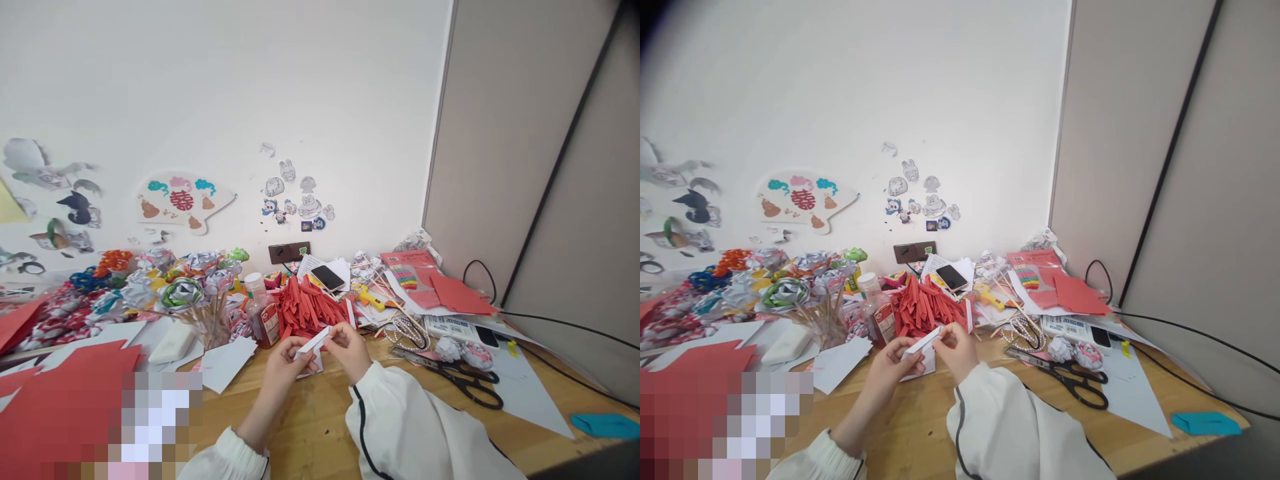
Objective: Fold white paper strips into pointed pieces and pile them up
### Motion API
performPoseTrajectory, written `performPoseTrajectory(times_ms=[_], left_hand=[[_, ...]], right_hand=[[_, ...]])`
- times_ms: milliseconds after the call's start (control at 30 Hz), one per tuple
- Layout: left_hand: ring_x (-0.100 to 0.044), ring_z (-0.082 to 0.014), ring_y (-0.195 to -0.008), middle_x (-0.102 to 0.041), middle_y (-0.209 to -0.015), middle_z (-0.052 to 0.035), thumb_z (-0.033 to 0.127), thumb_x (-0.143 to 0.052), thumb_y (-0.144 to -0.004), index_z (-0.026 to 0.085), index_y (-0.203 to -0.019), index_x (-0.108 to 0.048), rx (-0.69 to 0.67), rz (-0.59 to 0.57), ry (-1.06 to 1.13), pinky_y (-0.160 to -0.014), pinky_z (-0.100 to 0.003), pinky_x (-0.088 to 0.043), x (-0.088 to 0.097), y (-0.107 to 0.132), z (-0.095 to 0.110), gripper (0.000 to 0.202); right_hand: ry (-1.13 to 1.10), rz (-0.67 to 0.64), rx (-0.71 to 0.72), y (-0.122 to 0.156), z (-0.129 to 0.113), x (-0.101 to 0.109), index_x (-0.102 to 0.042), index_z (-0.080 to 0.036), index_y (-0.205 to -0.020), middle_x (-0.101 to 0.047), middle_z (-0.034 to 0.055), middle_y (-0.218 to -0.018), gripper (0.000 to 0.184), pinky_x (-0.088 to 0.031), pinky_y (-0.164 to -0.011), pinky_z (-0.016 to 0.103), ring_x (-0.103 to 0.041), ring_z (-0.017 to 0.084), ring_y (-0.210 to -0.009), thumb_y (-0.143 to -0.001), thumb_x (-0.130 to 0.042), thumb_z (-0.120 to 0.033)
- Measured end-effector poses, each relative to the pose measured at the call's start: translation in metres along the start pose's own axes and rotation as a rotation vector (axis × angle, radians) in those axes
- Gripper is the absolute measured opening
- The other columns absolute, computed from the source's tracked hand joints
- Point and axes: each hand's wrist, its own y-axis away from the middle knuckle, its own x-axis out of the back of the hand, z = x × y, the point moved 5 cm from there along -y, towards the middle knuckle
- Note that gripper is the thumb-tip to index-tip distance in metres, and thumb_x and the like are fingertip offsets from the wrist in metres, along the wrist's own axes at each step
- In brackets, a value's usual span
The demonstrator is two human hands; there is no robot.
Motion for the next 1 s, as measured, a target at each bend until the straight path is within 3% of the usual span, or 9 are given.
performPoseTrajectory(times_ms=[200, 467, 767, 1000], left_hand=[[-0.058, -0.0119, -0.045, -0.060, -0.053, 0.0021, 0.031, -0.067, -0.053, 0.015, -0.076, -0.050, 0.079, 0.026, -0.045, -0.049, -0.024, -0.046, 0.000, -0.001, -0.005, 0.033], [-0.057, -0.0116, -0.046, -0.061, -0.057, 0.0002, 0.032, -0.066, -0.054, 0.013, -0.072, -0.053, 0.081, -0.061, -0.051, -0.048, -0.023, -0.045, -0.002, -0.003, -0.011, 0.030], [-0.059, -0.0144, -0.052, -0.061, -0.060, -0.0010, 0.035, -0.061, -0.059, 0.014, -0.081, -0.052, 0.137, -0.126, -0.059, -0.052, -0.026, -0.046, -0.003, 0.001, -0.006, 0.032], [-0.048, -0.0074, -0.033, -0.056, -0.047, 0.0042, 0.034, -0.062, -0.056, 0.015, -0.069, -0.052, 0.050, -0.006, -0.181, -0.037, -0.018, -0.034, 0.003, 0.001, -0.002, 0.025]], right_hand=[[-0.179, -0.045, -0.111, 0.001, 0.003, -0.005, -0.037, -0.019, -0.069, -0.052, -0.0046, -0.056, 0.023, -0.045, -0.054, 0.025, -0.056, 0.012, -0.052, -0.062, -0.058, -0.026], [-0.277, -0.063, -0.156, 0.001, 0.003, -0.002, -0.033, -0.021, -0.083, -0.054, -0.0045, -0.056, 0.022, -0.047, -0.053, 0.027, -0.057, 0.013, -0.050, -0.071, -0.047, -0.031], [-0.010, -0.033, -0.026, 0.000, 0.007, 0.000, -0.039, -0.020, -0.092, -0.054, -0.0037, -0.054, 0.018, -0.046, -0.054, 0.024, -0.056, 0.012, -0.051, -0.075, -0.042, -0.026], [0.003, -0.139, -0.080, -0.002, 0.006, -0.003, -0.047, -0.018, -0.082, -0.050, -0.0039, -0.056, 0.015, -0.040, -0.040, 0.018, -0.050, 0.008, -0.043, -0.073, -0.044, -0.030]])
